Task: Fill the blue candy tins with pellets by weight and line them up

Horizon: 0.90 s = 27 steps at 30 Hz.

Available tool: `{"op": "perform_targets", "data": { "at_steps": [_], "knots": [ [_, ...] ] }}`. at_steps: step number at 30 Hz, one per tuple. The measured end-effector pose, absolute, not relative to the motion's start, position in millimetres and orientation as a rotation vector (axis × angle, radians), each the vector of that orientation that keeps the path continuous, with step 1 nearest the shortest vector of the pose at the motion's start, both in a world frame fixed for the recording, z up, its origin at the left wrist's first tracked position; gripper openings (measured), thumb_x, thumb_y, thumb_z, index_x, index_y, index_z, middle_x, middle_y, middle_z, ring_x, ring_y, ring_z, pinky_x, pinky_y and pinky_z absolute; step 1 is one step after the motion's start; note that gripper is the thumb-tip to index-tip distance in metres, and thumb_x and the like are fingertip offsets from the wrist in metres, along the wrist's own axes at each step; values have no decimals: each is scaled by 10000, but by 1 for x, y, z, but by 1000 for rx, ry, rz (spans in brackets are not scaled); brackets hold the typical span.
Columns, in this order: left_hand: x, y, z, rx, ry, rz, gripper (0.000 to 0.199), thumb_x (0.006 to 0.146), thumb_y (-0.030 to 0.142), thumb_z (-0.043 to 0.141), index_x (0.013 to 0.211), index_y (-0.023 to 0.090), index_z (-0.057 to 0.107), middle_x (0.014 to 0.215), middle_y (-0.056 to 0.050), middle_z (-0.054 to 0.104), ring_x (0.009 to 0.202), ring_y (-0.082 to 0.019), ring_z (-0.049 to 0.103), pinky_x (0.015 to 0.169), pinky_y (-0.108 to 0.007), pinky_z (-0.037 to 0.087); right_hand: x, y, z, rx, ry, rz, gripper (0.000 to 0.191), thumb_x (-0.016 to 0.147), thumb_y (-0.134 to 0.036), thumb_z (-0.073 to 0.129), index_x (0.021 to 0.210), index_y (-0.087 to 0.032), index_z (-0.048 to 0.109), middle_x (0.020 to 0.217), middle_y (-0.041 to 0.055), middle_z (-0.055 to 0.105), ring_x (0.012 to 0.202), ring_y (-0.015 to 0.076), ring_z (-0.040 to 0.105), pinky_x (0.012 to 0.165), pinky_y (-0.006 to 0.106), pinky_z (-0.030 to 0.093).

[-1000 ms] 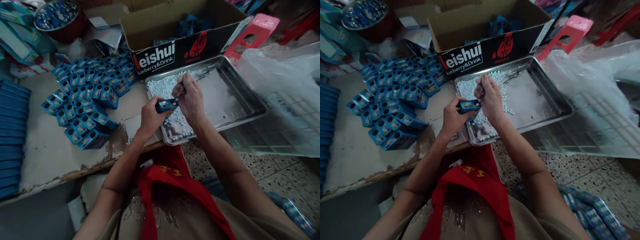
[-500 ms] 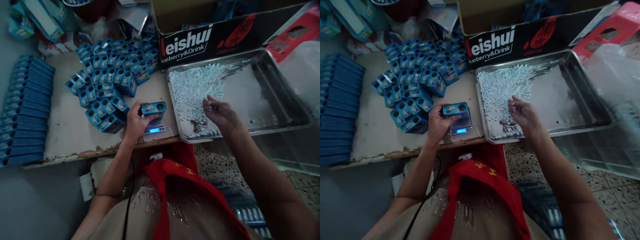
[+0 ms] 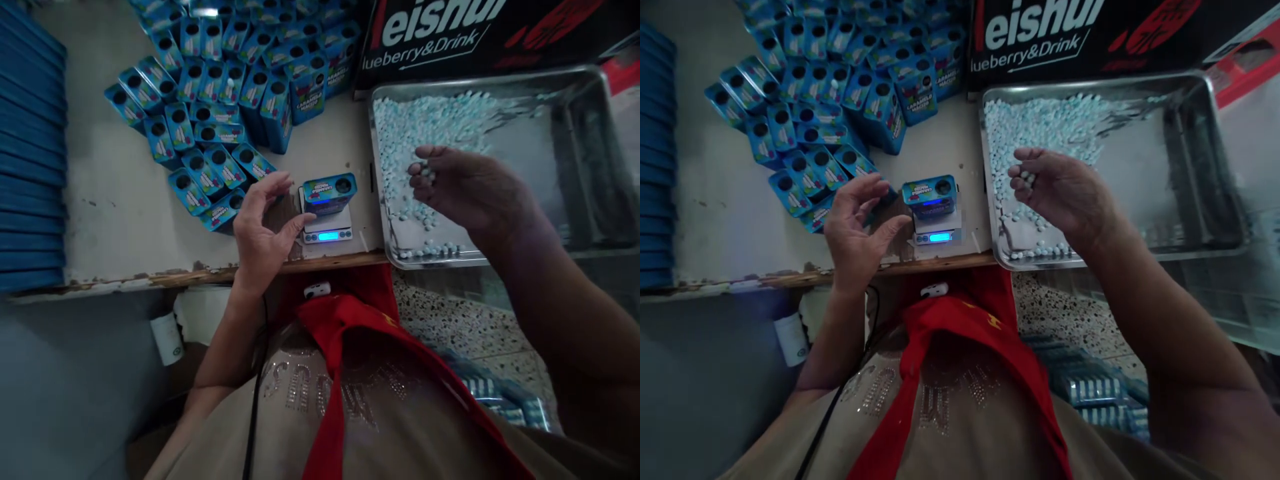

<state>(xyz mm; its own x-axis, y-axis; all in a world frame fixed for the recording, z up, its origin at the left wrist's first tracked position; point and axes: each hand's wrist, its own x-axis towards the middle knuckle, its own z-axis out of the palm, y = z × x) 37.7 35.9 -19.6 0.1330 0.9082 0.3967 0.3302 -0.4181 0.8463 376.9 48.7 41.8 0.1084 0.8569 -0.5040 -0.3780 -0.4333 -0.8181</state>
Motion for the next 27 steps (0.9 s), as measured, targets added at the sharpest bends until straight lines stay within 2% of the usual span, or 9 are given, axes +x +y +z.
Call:
{"op": "perform_targets", "data": {
  "at_steps": [3,5,8,11,15,21,24,27],
  "knots": [
    [26,23,-13,1890,1189,1361,656,1016,728,912,1496,333,703,1419,-71,774,1356,-335,773,1240,-570,644,381,48,39,-1412,-500,1538,265,1002,72,673,942,-169,764,809,32,706,602,69,578,530,160,465],
    [22,19,-11,1900,1195,1398,660,1028,716,908,1513,325,688,1441,-68,770,1378,-333,761,1255,-570,640,383,47,36,-1431,-537,1576,204,1031,24,757,964,-167,779,816,37,713,587,65,554,496,161,422],
    [21,17,-12,1876,1209,1420,653,1066,710,865,1547,322,653,1477,-78,760,1388,-328,759,1269,-591,641,379,46,36,-1406,-635,1607,133,1051,-61,844,979,-168,812,783,25,701,581,67,560,495,173,422],
    [19,20,-17,1857,1250,1375,654,1061,739,848,1542,342,649,1461,-71,763,1342,-331,781,1253,-606,653,367,48,42,-1356,-697,1545,203,1032,-4,781,940,-173,843,737,19,678,604,74,595,514,166,459],
    [18,21,-18,1827,1321,1293,675,1044,765,847,1522,321,674,1458,-90,762,1408,-368,747,1253,-599,643,349,53,52,-1362,-661,1506,297,1070,-26,674,882,-173,851,784,42,685,691,88,653,558,152,522],
    [27,21,-14,1910,1250,1347,653,1068,796,797,1499,315,705,1393,-83,777,1290,-332,797,1210,-592,675,336,58,60,-1414,-698,1522,412,1094,20,578,810,-181,800,677,25,612,568,75,537,451,120,390],
    [31,24,-17,1853,1266,1306,666,1020,798,854,1467,324,719,1384,-88,763,1320,-360,791,1229,-597,659,332,56,59,-1399,-809,1523,331,1119,-55,680,843,-188,806,679,17,605,564,80,506,449,130,374],
    [36,26,-16,1779,1307,1239,656,971,731,944,1448,337,725,1397,-88,739,1405,-396,753,1267,-620,629,328,55,58,-1362,-889,1507,296,1147,-143,741,862,-190,804,675,9,598,560,80,472,461,146,352]
  ]
}}
